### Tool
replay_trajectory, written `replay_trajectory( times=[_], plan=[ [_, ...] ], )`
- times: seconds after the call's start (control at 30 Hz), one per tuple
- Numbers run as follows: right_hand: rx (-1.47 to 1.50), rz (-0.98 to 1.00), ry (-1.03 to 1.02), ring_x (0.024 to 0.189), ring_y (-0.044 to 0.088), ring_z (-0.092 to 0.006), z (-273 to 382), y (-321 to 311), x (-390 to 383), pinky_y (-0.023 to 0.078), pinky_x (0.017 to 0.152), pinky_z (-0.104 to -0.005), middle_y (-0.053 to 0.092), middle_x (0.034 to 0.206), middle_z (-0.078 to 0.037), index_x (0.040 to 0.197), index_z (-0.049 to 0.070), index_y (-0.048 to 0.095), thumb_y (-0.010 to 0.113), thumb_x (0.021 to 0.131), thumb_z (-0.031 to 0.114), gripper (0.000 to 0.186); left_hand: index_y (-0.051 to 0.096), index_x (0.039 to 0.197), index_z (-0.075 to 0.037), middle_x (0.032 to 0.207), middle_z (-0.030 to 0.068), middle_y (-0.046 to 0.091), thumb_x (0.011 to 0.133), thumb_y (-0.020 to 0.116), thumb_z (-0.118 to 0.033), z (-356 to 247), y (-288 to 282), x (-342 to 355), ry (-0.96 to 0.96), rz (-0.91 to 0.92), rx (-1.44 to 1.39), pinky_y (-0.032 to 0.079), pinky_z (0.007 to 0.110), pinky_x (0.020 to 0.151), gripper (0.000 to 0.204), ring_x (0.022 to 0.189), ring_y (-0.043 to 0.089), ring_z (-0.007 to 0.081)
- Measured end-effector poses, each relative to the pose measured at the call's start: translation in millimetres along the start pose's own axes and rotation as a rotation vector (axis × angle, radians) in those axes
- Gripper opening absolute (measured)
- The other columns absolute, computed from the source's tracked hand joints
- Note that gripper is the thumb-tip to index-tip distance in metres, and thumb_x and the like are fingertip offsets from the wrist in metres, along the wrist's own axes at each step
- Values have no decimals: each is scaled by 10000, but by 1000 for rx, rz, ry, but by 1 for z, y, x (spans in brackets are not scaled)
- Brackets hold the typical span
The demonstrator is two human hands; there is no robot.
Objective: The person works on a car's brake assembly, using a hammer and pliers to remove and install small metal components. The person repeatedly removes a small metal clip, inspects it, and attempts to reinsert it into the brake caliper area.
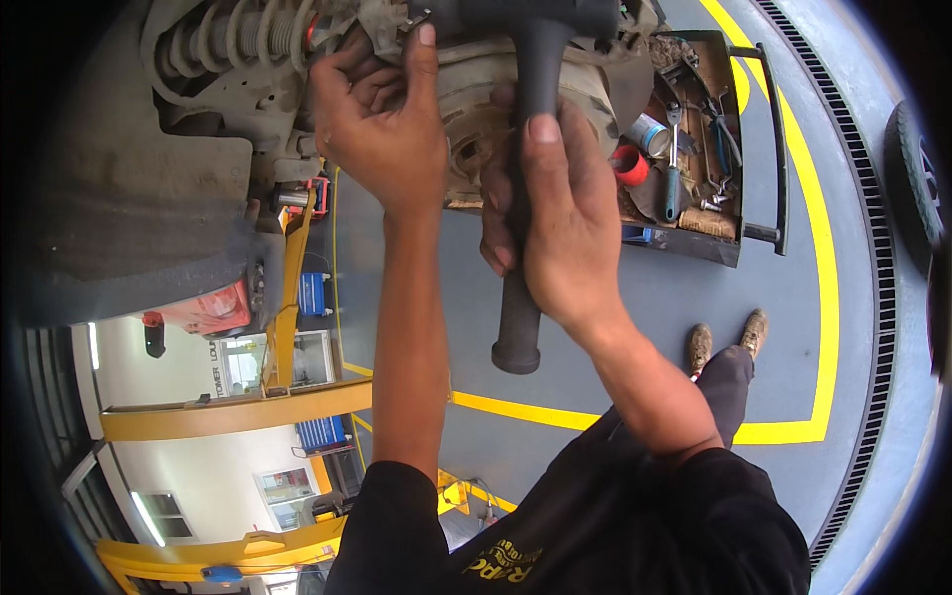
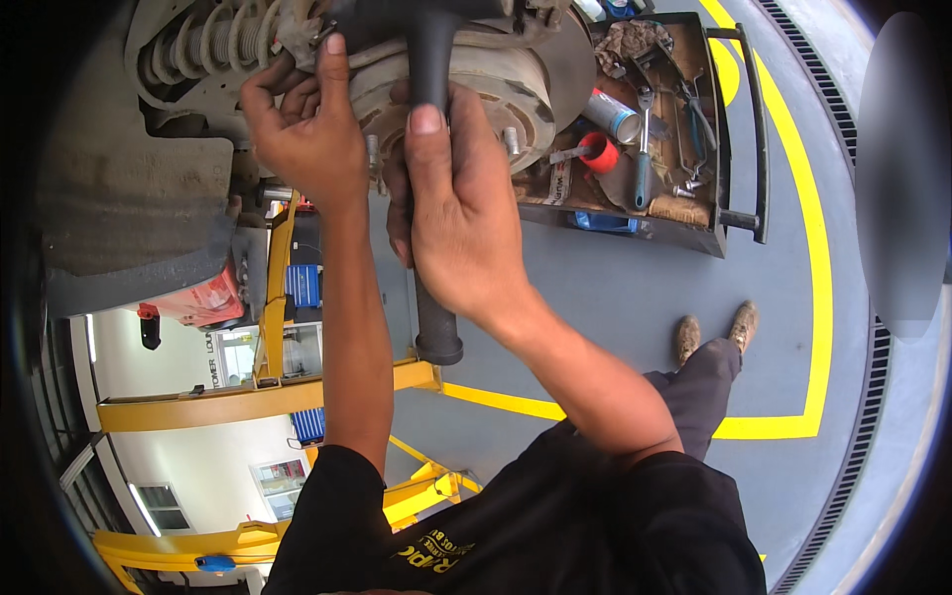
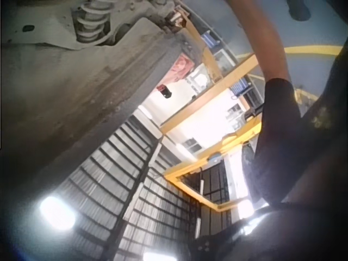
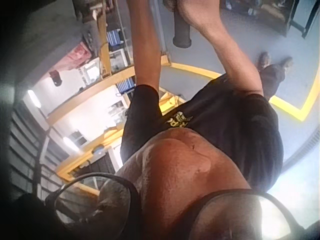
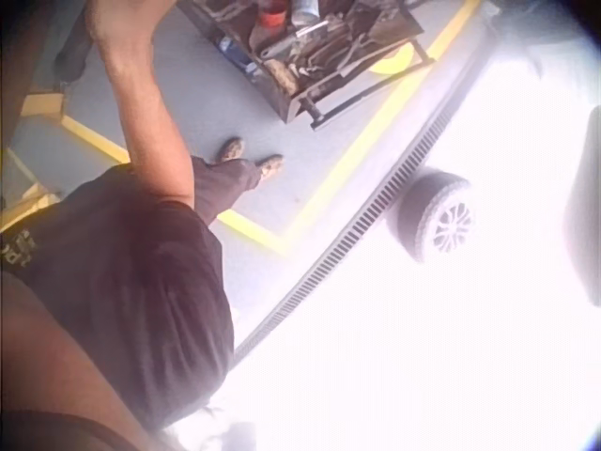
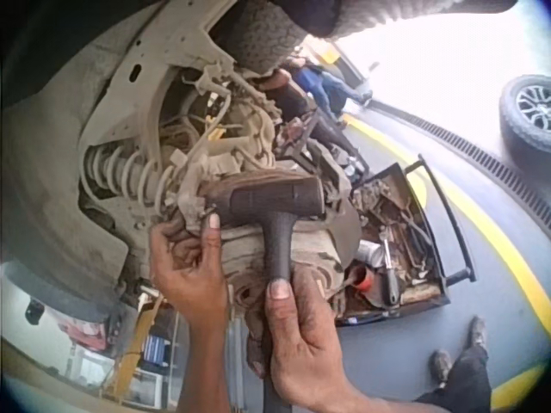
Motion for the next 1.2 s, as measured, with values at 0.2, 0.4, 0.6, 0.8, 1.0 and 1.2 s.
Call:
replay_trajectory(
  times=[0.2,0.4,0.6,0.8,1.0,1.2],
  plan=[
    [-43,1,53,418,418,-61,4,-4,-1,345,373,-228,492,713,-1,1286,49,485,406,1131,391,383,566,1090,80,851,118,675,839,883,-109,-6,4,-3,-107,-108,-21,514,195,592,446,686,650,92],
    [-27,-17,98,425,396,-77,10,12,0,343,379,-235,486,743,-18,1332,69,512,408,1133,390,392,512,945,43,807,130,679,778,876,-31,-10,3,-1,-83,-136,78,556,256,538,408,625,687,149],
    [-63,10,148,425,400,-73,14,16,3,342,378,-235,484,731,-13,1326,83,522,398,1138,362,359,500,1003,59,957,174,668,801,855,-33,-6,5,0,-96,-97,-5,587,252,593,418,722,715,177],
    [-189,11,151,419,395,-64,21,11,5,339,376,-232,488,722,-11,1318,63,532,394,1140,349,364,559,1071,68,1022,146,627,842,829,-33,-6,0,-6,26,-172,-304,596,253,612,368,731,717,167],
    [-211,18,107,414,397,-62,23,13,6,336,373,-232,490,710,-11,1318,40,528,388,1141,347,381,695,974,-1,1038,93,580,854,812,-28,-6,1,-8,97,-150,-18,608,238,594,169,718,710,138],
    [-227,24,89,428,398,-60,19,11,7,338,379,-227,487,723,-12,1330,43,512,388,1138,367,397,673,984,46,1164,126,555,879,793,-40,-22,2,-6,152,-171,111,641,225,635,181,783,703,148]
  ],
)
Point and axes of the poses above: each hand's wrist, its own x-axis towards the middle knuckle, its own y-axis out of the palm, z = x × y, the point moved 6 cm from there along x, towards the middle knuckle
